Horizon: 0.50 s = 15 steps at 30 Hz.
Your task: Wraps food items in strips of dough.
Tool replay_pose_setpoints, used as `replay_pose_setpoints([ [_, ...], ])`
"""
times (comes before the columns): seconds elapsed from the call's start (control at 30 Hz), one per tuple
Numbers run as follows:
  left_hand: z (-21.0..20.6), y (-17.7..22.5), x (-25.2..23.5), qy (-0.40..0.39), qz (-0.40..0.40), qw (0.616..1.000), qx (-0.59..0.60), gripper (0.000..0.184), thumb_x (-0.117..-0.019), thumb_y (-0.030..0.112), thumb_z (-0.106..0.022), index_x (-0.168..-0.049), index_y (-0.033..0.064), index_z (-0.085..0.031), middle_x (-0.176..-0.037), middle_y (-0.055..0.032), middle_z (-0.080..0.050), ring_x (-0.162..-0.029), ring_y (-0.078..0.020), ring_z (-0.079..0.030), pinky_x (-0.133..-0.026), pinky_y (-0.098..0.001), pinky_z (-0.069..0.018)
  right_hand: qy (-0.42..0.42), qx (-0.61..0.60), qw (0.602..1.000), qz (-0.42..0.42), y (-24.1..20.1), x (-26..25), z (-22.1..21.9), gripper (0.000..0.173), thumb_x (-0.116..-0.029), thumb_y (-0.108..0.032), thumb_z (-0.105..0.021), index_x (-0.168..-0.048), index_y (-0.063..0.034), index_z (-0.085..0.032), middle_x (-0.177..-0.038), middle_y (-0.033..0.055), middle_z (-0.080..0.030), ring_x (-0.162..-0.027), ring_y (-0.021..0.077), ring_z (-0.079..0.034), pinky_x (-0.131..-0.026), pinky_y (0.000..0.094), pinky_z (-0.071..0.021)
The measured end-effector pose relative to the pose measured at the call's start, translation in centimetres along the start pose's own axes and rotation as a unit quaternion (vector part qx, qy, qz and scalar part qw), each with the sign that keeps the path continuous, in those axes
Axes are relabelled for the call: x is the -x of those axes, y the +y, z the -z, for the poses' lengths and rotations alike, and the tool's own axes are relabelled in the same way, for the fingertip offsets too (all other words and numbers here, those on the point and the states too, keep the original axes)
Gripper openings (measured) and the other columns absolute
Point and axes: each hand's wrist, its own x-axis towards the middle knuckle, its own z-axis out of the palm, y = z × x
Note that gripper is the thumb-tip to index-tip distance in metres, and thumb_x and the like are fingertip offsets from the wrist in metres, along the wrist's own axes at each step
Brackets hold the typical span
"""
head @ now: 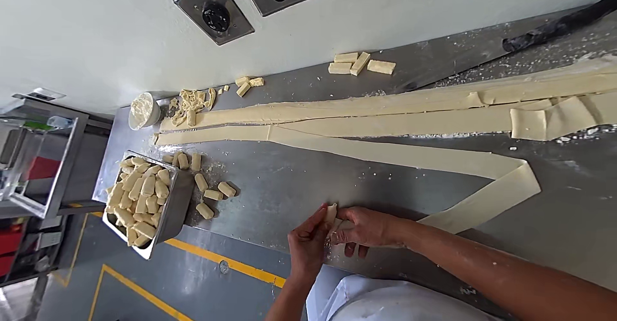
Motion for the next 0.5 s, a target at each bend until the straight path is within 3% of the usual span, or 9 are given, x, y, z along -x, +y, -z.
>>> replay_pose_setpoints([
  [0.07,0.6,1.5,-0.3,0.014,0.098,0.989,0.113,0.035,-0.0882,-0.01,-0.065,-0.123,-0.0153,-0.063,-0.115,-0.0177,-0.074,-0.106,-0.0161,-0.072,-0.096,-0.0306,-0.0574,0.052,0.102,0.993,0.036,-0.6,0.1,-0.2,0.045,-0.1048,-0.035,-0.06,-0.132,0.0006,-0.057,-0.107,0.0152,-0.067,-0.083,0.0193,-0.066,-0.076,0.0351,-0.0555],
  [0.13,1.5,2.9,-0.9,-0.001,0.192,0.966,0.175,0.042,-0.0888,-0.012,-0.062,-0.13,-0.0142,-0.056,-0.116,-0.0145,-0.073,-0.105,-0.0149,-0.072,-0.095,-0.0305,-0.0574,0.079,0.199,0.974,0.072,-1.6,0.1,-0.2,0.043,-0.1054,-0.035,-0.059,-0.123,0.0049,-0.062,-0.11,0.0202,-0.063,-0.096,0.0286,-0.063,-0.089,0.0435,-0.051],
  [0.17,1.9,3.4,-1.3,-0.018,0.236,0.952,0.192,0.041,-0.0904,-0.012,-0.06,-0.131,-0.0122,-0.056,-0.113,-0.0121,-0.073,-0.1,-0.014,-0.072,-0.092,-0.0302,-0.0582,0.083,0.242,0.963,0.083,-2.2,0.0,-0.2,0.042,-0.1056,-0.035,-0.058,-0.116,0.0062,-0.064,-0.107,0.0216,-0.062,-0.098,0.0317,-0.061,-0.091,0.0464,-0.0481],
  [0.23,2.8,3.9,-1.8,-0.053,0.298,0.931,0.206,0.035,-0.0922,-0.012,-0.058,-0.127,-0.0081,-0.058,-0.104,-0.0091,-0.075,-0.091,-0.0138,-0.073,-0.084,-0.0302,-0.0603,0.069,0.32,0.941,0.089,-3.2,-0.4,-0.3,0.041,-0.1071,-0.036,-0.054,-0.103,0.004,-0.063,-0.092,0.0183,-0.059,-0.087,0.0304,-0.058,-0.08,0.0463,-0.0459],
  [0.33,3.7,3.2,-1.8,-0.072,0.298,0.934,0.183,0.036,-0.0873,-0.01,-0.065,-0.122,-0.0077,-0.058,-0.098,-0.0076,-0.075,-0.087,-0.0137,-0.073,-0.081,-0.0298,-0.061,0.004,0.385,0.92,0.077,-4.6,-0.7,0.0,0.034,-0.1102,-0.025,-0.048,-0.104,0.0046,-0.063,-0.092,0.0207,-0.062,-0.089,0.0342,-0.061,-0.081,0.0504,-0.0471],
  [0.4,4.6,2.8,-1.7,-0.046,0.279,0.946,0.159,0.035,-0.0872,-0.008,-0.066,-0.121,-0.0081,-0.058,-0.097,-0.0073,-0.074,-0.087,-0.0131,-0.073,-0.082,-0.0298,-0.0605,-0.01,0.337,0.938,0.079,-5.4,-0.7,0.8,0.034,-0.1112,-0.021,-0.045,-0.109,0.0062,-0.064,-0.094,0.0198,-0.062,-0.084,0.0286,-0.058,-0.079,0.0455,-0.0458],
  [0.5,7.2,2.7,-1.7,0.018,0.254,0.954,0.16,0.033,-0.0906,-0.007,-0.06,-0.123,-0.0079,-0.056,-0.097,-0.0046,-0.072,-0.087,-0.0112,-0.071,-0.083,-0.0288,-0.0593,0.044,0.261,0.962,0.071,-6.8,-1.5,2.2,0.034,-0.1112,-0.027,-0.046,-0.11,0.0007,-0.066,-0.083,0.0071,-0.057,-0.066,0.0108,-0.05,-0.064,0.0283,-0.0444],
])
